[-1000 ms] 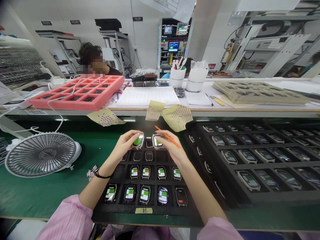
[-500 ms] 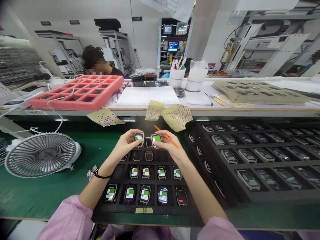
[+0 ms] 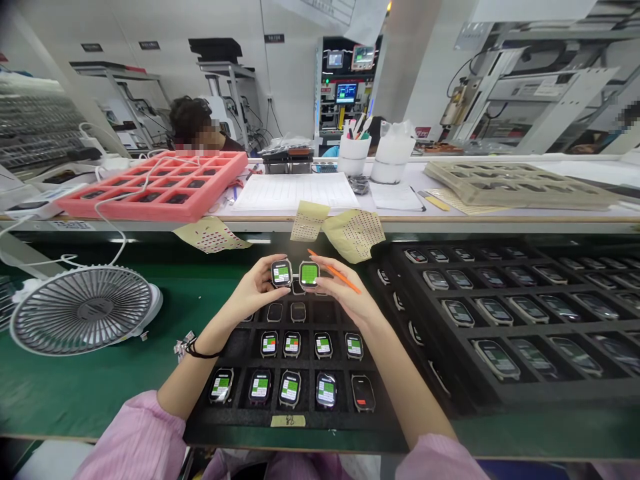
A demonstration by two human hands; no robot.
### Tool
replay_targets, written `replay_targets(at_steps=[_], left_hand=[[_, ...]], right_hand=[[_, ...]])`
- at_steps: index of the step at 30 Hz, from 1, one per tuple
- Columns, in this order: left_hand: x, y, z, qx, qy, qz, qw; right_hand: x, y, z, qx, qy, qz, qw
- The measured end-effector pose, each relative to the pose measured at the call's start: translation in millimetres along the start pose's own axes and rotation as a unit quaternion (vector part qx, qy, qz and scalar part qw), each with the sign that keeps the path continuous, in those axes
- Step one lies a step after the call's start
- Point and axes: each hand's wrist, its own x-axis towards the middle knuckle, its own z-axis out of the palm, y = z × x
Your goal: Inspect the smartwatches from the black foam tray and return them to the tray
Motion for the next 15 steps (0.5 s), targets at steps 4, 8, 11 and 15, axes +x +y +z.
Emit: replay_targets(at_steps=[4, 8, 11, 15], left_hand=[[0, -3, 0.8, 0.006, -0.005, 0.008, 1.0], [0, -5, 1.3, 0.004, 0.004, 0.016, 1.0], [0, -5, 1.8, 0.008, 0.013, 0.022, 1.0], [-3, -1, 2.7, 0.043, 0.026, 0.045, 0.998]], right_hand=[[2, 5, -1, 0.001, 0.014, -0.002, 1.0], [7, 14, -4, -0.005, 0.048, 0.002, 0.999], [8, 16, -4, -0.01, 0.063, 0.004, 0.998], [6, 12, 1, -0.006, 0.072, 0.01, 0.997]])
